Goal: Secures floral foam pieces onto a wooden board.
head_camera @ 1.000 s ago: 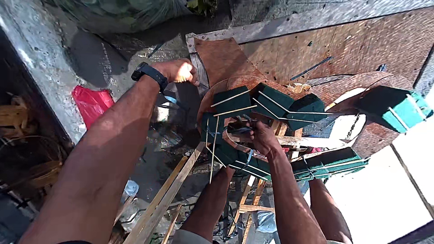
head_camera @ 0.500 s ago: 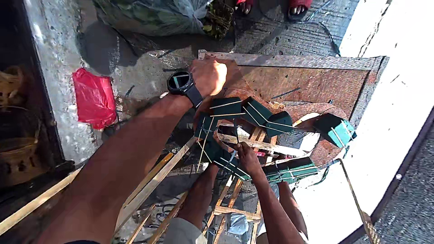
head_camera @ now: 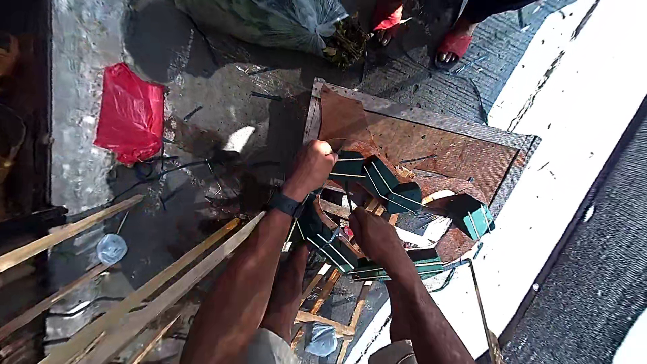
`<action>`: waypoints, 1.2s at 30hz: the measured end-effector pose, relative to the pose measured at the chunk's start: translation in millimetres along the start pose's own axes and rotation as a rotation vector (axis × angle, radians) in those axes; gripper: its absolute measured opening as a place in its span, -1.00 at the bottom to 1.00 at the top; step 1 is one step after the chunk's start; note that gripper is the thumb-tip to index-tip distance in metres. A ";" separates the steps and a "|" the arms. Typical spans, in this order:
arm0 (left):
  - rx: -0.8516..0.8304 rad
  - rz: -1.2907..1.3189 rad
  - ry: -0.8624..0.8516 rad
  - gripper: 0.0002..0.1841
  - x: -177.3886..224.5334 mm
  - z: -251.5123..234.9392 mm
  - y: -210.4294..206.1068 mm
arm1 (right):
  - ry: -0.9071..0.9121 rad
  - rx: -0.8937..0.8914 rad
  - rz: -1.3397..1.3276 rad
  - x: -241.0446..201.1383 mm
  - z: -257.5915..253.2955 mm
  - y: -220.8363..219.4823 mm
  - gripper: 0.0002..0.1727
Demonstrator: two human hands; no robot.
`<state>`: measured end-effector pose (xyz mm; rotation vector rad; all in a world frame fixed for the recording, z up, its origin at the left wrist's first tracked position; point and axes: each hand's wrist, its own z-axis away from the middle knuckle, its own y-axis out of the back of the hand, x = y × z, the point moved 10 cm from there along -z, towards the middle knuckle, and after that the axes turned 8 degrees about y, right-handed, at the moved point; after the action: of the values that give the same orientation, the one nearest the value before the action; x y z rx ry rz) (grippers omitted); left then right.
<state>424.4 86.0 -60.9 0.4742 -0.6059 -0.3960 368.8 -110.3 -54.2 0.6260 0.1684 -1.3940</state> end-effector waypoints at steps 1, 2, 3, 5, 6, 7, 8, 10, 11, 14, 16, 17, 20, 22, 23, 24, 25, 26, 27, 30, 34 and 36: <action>0.006 0.150 0.020 -0.68 -9.7 15.5 1.3 | 0.023 0.039 0.047 -6.1 -14.8 16.2 -0.48; 0.019 0.288 0.051 -0.67 -19.3 29.5 0.3 | 0.043 0.055 0.084 -9.0 -30.2 23.5 -0.47; 0.040 0.410 0.068 -0.69 -26.9 38.1 -2.4 | 0.061 0.033 0.112 -10.9 -44.2 23.0 -0.46; 0.083 0.583 0.063 -0.72 -36.4 40.7 -9.0 | 0.099 -0.085 0.136 -19.3 -61.8 9.2 -0.51; 0.081 0.660 0.052 -0.75 -39.1 38.9 -15.7 | 0.093 -0.186 0.143 -26.0 -58.9 -1.3 -0.52; 0.059 0.719 0.042 -0.76 -41.1 34.4 -23.6 | 0.072 -0.276 0.146 -32.5 -50.7 -7.5 -0.51; 0.025 0.743 0.040 -0.76 -43.5 28.9 -31.8 | 0.063 -0.321 0.137 -38.9 -40.5 -6.9 -0.51; -0.031 0.742 0.036 -0.73 -47.2 21.7 -42.0 | 0.105 -0.313 0.084 -50.7 -23.4 11.8 -0.50; -0.052 0.768 0.018 -0.73 -48.3 20.4 -45.9 | 0.154 -0.284 0.066 -55.5 -20.7 26.3 -0.51; -0.149 1.031 -0.097 -0.78 -48.3 22.6 -66.6 | 0.332 -0.218 -0.012 -72.9 -38.4 68.7 -0.57; -0.083 1.152 -0.142 -0.86 -48.7 23.1 -73.0 | 0.413 -0.154 -0.214 -83.1 -66.7 90.1 -0.57; -0.004 1.162 -0.134 -0.87 -51.7 21.2 -73.8 | 0.432 -0.104 -0.429 -81.0 -81.4 97.2 -0.51; 0.209 1.084 -0.021 -0.75 -61.7 16.0 -74.9 | 0.144 0.154 -0.845 -26.1 -108.4 98.4 -0.05; 0.211 1.132 0.051 -0.75 -62.9 13.2 -77.6 | -0.036 0.167 -0.890 2.0 -117.6 72.1 -0.16; 0.174 1.169 0.115 -0.74 -63.9 12.0 -81.3 | -0.013 0.117 -1.014 -0.3 -121.6 55.3 -0.38; 0.111 1.202 0.199 -0.72 -64.8 10.0 -84.7 | 0.069 0.099 -1.124 -7.3 -124.6 47.4 -0.53; 0.014 1.208 0.260 -0.69 -64.3 7.1 -87.7 | 0.165 0.114 -1.111 -13.9 -124.6 47.4 -0.56; -0.103 1.178 0.268 -0.67 -61.4 3.5 -89.0 | 0.248 0.145 -0.945 -19.3 -120.7 53.3 -0.51; -0.218 1.125 0.206 -0.67 -57.0 0.3 -89.0 | 0.306 0.147 -0.668 -24.6 -113.8 61.3 -0.43; -0.339 1.024 0.011 -0.67 -46.6 4.4 -84.8 | 0.339 -0.005 -0.038 -22.0 -100.9 79.1 -0.35; 0.122 0.580 -0.060 -0.74 -38.2 20.0 -71.7 | 0.342 -0.187 -0.440 -24.6 -68.1 89.5 -0.52; 0.305 0.566 -0.020 -0.74 -38.0 25.9 -73.4 | 0.215 -0.159 -0.835 -7.1 -75.9 80.7 -0.30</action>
<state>364.0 36.2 -98.0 0.5642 -0.7927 0.2337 462.8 -62.3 -88.7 0.5935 0.7723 -2.0795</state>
